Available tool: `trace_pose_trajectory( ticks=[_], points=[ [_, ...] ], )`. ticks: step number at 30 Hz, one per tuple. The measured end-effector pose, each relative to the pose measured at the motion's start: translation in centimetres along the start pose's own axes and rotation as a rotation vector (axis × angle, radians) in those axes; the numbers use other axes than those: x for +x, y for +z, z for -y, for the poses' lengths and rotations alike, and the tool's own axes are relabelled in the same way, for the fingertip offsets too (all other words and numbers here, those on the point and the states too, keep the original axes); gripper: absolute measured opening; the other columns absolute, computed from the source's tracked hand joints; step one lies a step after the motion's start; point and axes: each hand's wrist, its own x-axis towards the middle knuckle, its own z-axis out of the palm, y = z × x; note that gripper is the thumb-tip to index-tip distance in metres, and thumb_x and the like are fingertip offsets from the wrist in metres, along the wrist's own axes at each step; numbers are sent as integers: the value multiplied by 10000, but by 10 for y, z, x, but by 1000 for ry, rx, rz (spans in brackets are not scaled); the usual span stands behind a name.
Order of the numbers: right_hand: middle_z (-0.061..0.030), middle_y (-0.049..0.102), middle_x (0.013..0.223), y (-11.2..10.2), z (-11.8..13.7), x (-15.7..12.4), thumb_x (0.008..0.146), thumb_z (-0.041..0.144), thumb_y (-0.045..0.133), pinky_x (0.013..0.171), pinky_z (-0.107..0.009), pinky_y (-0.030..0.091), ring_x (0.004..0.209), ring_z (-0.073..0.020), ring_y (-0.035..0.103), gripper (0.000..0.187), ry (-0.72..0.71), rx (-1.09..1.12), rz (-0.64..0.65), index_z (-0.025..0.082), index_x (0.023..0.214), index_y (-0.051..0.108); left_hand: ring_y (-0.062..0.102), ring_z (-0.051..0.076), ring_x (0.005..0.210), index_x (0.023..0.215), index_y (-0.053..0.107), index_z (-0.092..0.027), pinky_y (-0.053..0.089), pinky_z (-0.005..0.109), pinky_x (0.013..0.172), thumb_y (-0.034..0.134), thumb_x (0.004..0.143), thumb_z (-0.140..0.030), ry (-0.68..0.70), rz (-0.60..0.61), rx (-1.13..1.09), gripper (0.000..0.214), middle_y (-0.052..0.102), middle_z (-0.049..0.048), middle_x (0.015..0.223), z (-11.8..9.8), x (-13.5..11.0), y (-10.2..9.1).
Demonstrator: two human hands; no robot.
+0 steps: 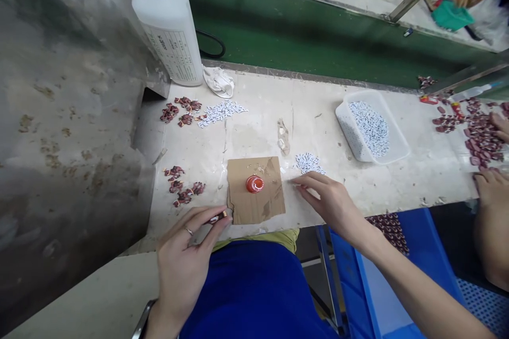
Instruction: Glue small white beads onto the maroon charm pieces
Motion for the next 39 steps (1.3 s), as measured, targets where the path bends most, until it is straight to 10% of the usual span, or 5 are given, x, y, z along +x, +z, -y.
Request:
trace_pose_trajectory(
  ticks=[9, 17, 29, 39],
  points=[
    [-93, 764, 958, 21, -1, -11, 1014, 273, 559, 683, -361, 583, 832, -230, 734, 217, 168, 98, -217, 206, 986, 763, 735, 53, 879, 1043, 757, -306, 591, 131, 944, 787, 847, -204, 10, -40, -6, 223, 765, -84, 983, 2, -1, 0],
    [-48, 755, 878, 15, 5, 3, 959, 298, 662, 714, -368, 595, 776, -210, 724, 119, 177, 264, -148, 223, 921, 747, 730, 71, 907, 1018, 761, -279, 592, 155, 955, 787, 846, -214, 11, -34, -30, 186, 761, -69, 989, 0, 0, -1],
    [-38, 780, 1016, 11, 47, 44, 1003, 170, 619, 749, -328, 604, 881, -184, 746, 151, -137, 286, -45, 227, 1023, 758, 739, 44, 895, 1032, 753, -304, 589, 109, 953, 767, 865, -222, -26, -31, -37, 187, 770, -85, 1003, -3, -3, 0],
    [-20, 778, 982, 7, 60, 36, 937, 97, 680, 764, -339, 601, 895, -180, 736, 169, -107, 465, -123, 242, 984, 752, 744, 28, 874, 1050, 752, -345, 596, 87, 921, 793, 839, -181, -22, -39, -88, 271, 773, -118, 1009, -14, 2, 7]
  ],
)
